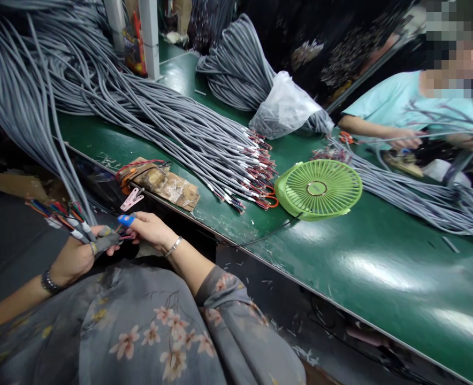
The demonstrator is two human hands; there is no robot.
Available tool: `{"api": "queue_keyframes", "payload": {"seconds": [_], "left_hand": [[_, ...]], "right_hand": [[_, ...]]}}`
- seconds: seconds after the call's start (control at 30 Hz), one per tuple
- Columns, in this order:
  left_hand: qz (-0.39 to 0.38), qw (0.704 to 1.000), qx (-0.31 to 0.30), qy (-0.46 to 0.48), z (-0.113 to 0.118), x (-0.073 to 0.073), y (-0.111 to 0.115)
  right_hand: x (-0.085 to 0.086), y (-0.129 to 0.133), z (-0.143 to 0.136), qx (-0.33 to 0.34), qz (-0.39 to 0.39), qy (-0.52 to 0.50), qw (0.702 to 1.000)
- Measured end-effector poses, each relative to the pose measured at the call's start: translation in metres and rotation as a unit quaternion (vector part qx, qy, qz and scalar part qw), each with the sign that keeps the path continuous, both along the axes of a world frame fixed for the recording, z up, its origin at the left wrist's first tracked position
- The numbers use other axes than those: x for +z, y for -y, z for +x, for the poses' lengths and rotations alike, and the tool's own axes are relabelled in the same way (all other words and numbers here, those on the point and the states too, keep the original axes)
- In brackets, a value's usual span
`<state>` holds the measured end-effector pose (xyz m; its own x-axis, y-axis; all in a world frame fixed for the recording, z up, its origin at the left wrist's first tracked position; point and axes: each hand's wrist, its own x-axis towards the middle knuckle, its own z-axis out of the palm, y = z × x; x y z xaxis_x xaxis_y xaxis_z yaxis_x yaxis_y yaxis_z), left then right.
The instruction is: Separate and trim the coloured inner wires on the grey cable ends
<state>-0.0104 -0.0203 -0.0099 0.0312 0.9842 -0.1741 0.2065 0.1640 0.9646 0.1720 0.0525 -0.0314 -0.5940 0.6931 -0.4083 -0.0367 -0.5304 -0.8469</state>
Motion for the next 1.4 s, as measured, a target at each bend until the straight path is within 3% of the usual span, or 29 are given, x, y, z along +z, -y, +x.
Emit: {"api": "queue_keyframes", "payload": {"seconds": [0.1, 0.33, 0.53, 0.7, 0.83, 0.97, 1.2, 1.3, 1.4], "left_hand": [[-0.002, 0.999, -0.023, -0.026, -0.004, -0.003, 0.000], [-0.023, 0.997, -0.053, -0.041, -0.007, -0.001, -0.001], [-0.034, 0.999, -0.039, -0.008, -0.006, 0.003, -0.005], [-0.033, 0.999, -0.034, 0.024, -0.004, 0.009, -0.003], [-0.035, 0.999, -0.008, 0.036, -0.003, 0.009, -0.003], [-0.026, 0.999, -0.004, 0.030, -0.003, 0.007, -0.003], [-0.026, 0.998, 0.010, 0.052, -0.002, 0.009, -0.002], [-0.041, 0.996, 0.022, 0.079, -0.006, 0.010, -0.004], [-0.061, 0.992, 0.016, 0.109, -0.009, 0.011, -0.009]], "right_hand": [[0.001, -0.003, -0.002, 0.022, 0.027, 0.014, 0.999], [0.001, 0.003, -0.009, -0.011, 0.064, -0.008, 0.998], [-0.004, 0.011, -0.013, -0.079, 0.084, 0.006, 0.993], [-0.014, 0.005, -0.005, -0.161, 0.041, -0.014, 0.986], [-0.011, 0.004, 0.004, -0.068, -0.028, -0.052, 0.996], [0.000, 0.010, -0.001, -0.009, -0.024, -0.043, 0.999], [-0.004, 0.009, -0.010, -0.120, 0.013, -0.013, 0.993], [-0.008, 0.000, -0.003, -0.187, -0.015, -0.016, 0.982], [-0.006, -0.008, 0.002, -0.175, -0.070, -0.051, 0.981]]}}
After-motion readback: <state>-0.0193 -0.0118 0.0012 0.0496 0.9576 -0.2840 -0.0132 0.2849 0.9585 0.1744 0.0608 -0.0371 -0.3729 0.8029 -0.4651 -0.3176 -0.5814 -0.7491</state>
